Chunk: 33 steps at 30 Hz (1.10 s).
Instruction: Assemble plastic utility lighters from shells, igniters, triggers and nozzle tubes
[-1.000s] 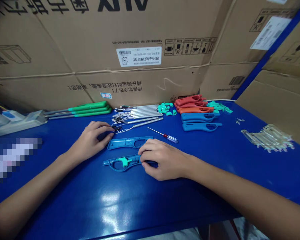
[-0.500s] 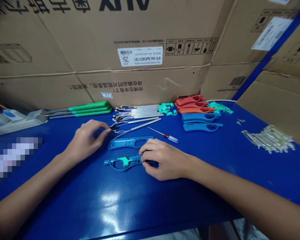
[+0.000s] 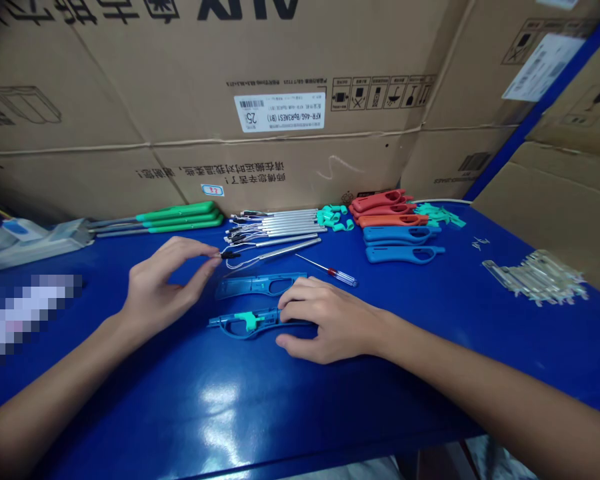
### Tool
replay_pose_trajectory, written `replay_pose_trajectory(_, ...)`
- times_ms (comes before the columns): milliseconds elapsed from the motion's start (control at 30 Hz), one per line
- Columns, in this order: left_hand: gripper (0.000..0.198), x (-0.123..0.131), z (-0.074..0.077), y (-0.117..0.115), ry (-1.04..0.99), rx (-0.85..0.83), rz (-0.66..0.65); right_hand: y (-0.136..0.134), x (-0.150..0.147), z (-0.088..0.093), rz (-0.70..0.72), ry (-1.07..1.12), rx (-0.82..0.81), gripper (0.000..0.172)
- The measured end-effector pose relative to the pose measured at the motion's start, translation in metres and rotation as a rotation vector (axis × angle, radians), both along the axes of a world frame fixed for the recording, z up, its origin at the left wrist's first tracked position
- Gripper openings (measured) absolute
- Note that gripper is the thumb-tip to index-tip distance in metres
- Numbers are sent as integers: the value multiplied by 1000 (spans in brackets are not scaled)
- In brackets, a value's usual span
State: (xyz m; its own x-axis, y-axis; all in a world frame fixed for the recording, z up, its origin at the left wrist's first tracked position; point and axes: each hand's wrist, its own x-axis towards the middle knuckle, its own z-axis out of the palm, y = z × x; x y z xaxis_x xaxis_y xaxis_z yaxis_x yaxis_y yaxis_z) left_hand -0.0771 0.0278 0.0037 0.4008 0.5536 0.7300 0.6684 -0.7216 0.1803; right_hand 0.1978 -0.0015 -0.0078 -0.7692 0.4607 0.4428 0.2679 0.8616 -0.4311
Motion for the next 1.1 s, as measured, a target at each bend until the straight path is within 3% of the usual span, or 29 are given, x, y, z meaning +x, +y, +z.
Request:
replay_pose_trajectory(233, 20, 5, 3, -12, 79, 102, -93, 1, 2, 2, -32, 35, 35, 20)
replay_pose_trajectory(500, 29, 16, 7, -22, 112, 196, -340, 1, 2, -3, -284, -111, -55, 53)
replay_pose_trajectory(667, 25, 27, 14, -35, 62, 239, -423, 3, -3, -6, -306, -150, -55, 54)
replay_pose_trajectory(833, 26, 30, 9, -45, 76, 202, -449, 5, -5, -7, -293, -160, -64, 49)
replay_pose_trajectory(1000, 23, 30, 4, -40, 84, 199, -413, 4, -3, -7, -274, -104, -43, 47)
replay_pose_trajectory(1100, 28, 31, 6, -34, 75, 211, -461, 4, -1, -7, -273, -66, -24, 44)
